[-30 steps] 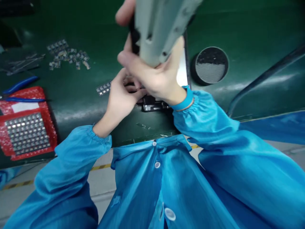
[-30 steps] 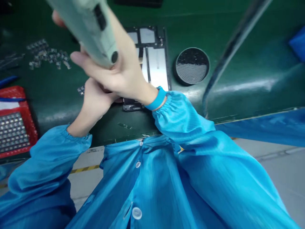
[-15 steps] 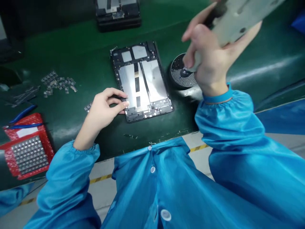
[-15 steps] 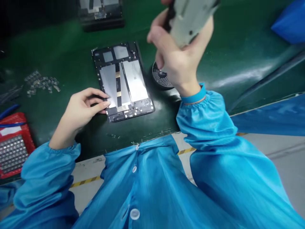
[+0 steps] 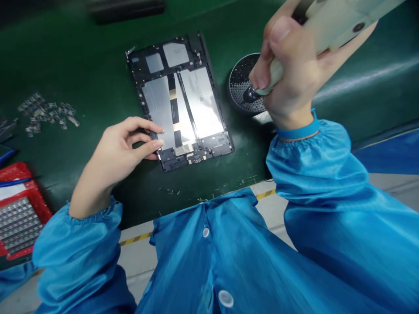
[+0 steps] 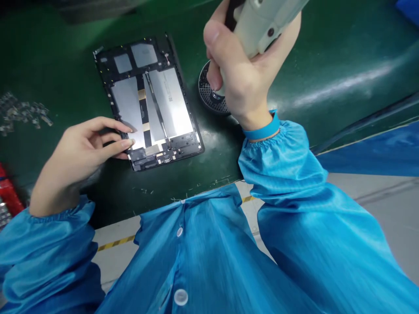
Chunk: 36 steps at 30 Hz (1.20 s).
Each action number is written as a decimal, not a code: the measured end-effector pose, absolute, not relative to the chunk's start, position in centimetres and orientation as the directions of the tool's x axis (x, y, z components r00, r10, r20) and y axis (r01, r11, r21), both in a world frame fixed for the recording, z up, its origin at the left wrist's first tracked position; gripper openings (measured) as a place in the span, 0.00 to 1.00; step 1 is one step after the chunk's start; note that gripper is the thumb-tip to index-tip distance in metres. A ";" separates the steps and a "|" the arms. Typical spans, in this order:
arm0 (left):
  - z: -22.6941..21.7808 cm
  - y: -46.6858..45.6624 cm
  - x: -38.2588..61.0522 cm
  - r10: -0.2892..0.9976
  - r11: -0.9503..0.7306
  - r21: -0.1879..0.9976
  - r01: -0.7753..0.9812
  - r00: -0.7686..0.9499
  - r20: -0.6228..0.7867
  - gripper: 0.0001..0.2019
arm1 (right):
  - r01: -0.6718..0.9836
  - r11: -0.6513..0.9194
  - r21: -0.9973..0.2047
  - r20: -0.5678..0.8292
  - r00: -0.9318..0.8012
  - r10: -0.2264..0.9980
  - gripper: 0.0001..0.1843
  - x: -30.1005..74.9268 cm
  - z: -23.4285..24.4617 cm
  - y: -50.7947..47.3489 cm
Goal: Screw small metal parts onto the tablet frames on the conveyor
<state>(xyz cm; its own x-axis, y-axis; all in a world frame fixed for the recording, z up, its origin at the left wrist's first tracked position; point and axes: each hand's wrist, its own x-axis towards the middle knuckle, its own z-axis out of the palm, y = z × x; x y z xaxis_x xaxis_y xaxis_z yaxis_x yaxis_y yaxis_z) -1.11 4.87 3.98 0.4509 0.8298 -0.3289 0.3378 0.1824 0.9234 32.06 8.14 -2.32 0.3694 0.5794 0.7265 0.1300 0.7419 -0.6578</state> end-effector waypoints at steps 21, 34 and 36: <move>3.9 5.1 -0.7 0.842 0.220 0.924 0.314 0.417 -0.342 0.15 | 0.139 0.744 -0.654 0.739 0.329 0.588 0.45 32.7 -2.2 8.5; 3.7 5.3 -0.9 0.842 0.214 0.922 0.323 0.418 -0.342 0.16 | 0.083 0.711 -0.698 0.705 0.252 0.663 0.35 32.3 -0.7 6.7; 3.6 5.5 -0.9 0.843 0.220 0.919 0.326 0.411 -0.348 0.17 | 0.092 0.691 -0.717 0.687 0.263 0.677 0.36 32.2 -0.7 6.9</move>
